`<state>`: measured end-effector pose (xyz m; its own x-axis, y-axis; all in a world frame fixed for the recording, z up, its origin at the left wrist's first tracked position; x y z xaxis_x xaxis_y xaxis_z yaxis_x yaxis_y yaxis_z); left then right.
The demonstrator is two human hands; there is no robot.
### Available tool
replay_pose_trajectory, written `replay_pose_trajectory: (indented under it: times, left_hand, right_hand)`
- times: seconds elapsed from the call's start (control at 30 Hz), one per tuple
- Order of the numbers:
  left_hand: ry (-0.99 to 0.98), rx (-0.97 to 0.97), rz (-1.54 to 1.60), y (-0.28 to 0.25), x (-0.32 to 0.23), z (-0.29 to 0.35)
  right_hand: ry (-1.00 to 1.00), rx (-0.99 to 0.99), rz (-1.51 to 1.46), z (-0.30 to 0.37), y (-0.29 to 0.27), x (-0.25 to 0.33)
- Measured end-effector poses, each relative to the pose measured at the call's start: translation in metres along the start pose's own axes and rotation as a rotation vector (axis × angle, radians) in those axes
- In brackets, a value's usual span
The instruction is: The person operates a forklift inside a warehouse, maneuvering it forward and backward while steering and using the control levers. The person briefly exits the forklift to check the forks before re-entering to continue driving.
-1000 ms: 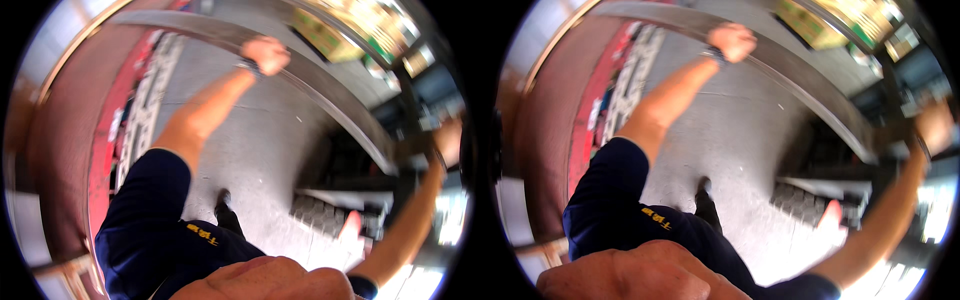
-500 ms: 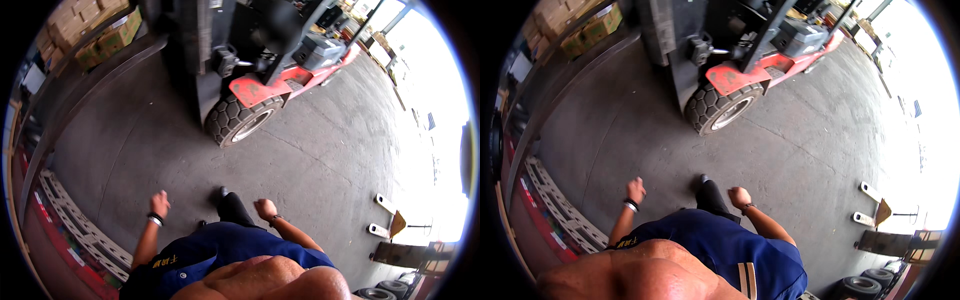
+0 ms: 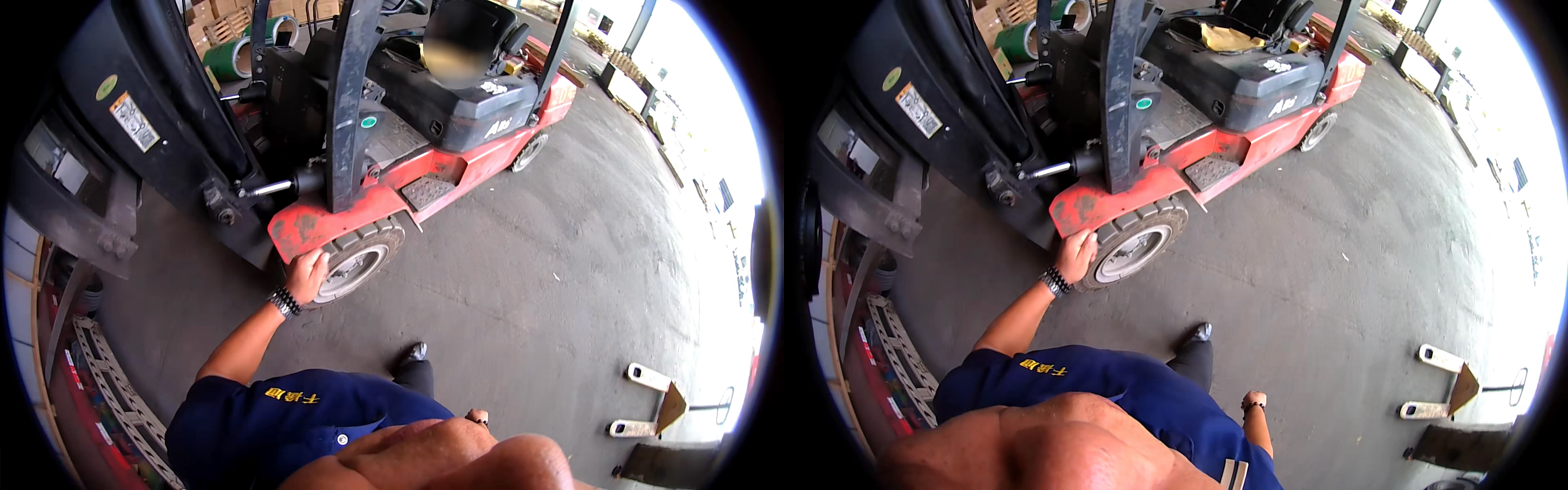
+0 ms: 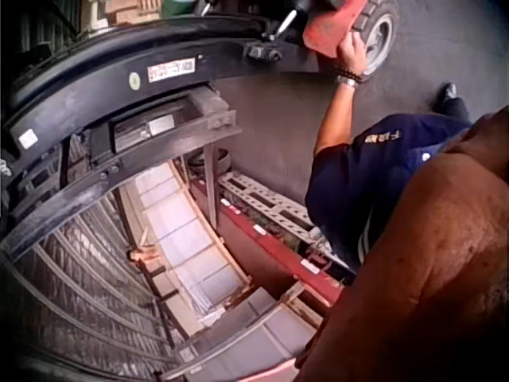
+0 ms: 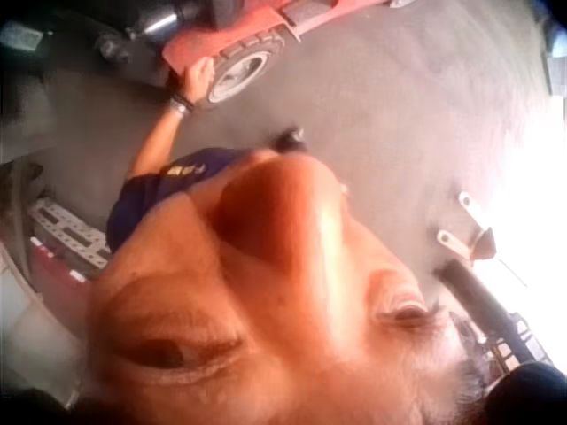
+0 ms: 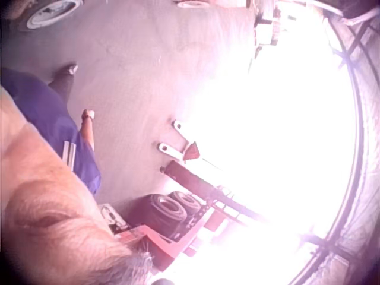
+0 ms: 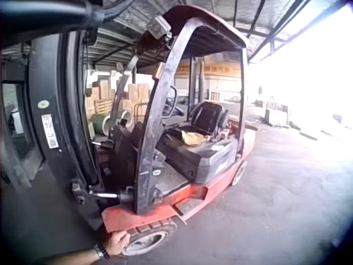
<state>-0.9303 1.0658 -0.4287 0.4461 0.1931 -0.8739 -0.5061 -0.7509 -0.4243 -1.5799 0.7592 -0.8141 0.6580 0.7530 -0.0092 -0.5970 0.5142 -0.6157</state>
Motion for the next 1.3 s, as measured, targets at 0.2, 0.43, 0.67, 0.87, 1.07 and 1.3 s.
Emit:
replay_pose_trajectory:
  times: [0.2, 0.43, 0.67, 0.87, 1.07, 1.3]
  left_hand:
    - [0.499, -0.191, -0.313, 0.042, -0.221, -0.321]
    - [0.375, -0.829, -0.583, 0.037, -0.301, -0.681]
    - [0.018, -1.177, -0.612, 0.051, -0.286, -0.726]
    - [0.152, -1.159, -0.595, 0.062, -0.275, -0.773]
    - [0.075, -1.286, -0.612, 0.077, -0.290, -0.803]
    - [-0.038, -1.367, -0.748, 0.083, -0.298, -0.807]
  right_hand:
    - [0.135, -0.509, -1.108, -0.155, -0.283, -0.070]
    - [-0.118, -0.474, -1.331, -0.295, -0.557, -0.122]
    - [0.190, -0.214, -1.385, -0.335, -0.582, -0.260]
    - [-0.105, -0.212, -1.183, -0.487, -0.781, -0.373]
    - [-0.501, -0.598, -0.850, -0.589, -1.118, -0.320]
    - [-1.491, -0.800, -0.715, -0.408, -1.419, 0.006]
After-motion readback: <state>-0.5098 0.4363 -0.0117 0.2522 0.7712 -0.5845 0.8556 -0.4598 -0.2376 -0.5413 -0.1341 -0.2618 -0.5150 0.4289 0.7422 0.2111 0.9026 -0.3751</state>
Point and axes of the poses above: each hand's wrist, its own z-axis away from the middle knuckle, its own y-axis out of the palm, x = y × z, the point moved 5 cm from there along -z, towards the middle knuckle, and after that the axes turned 1 degree about -y, right-handed, at the moved point
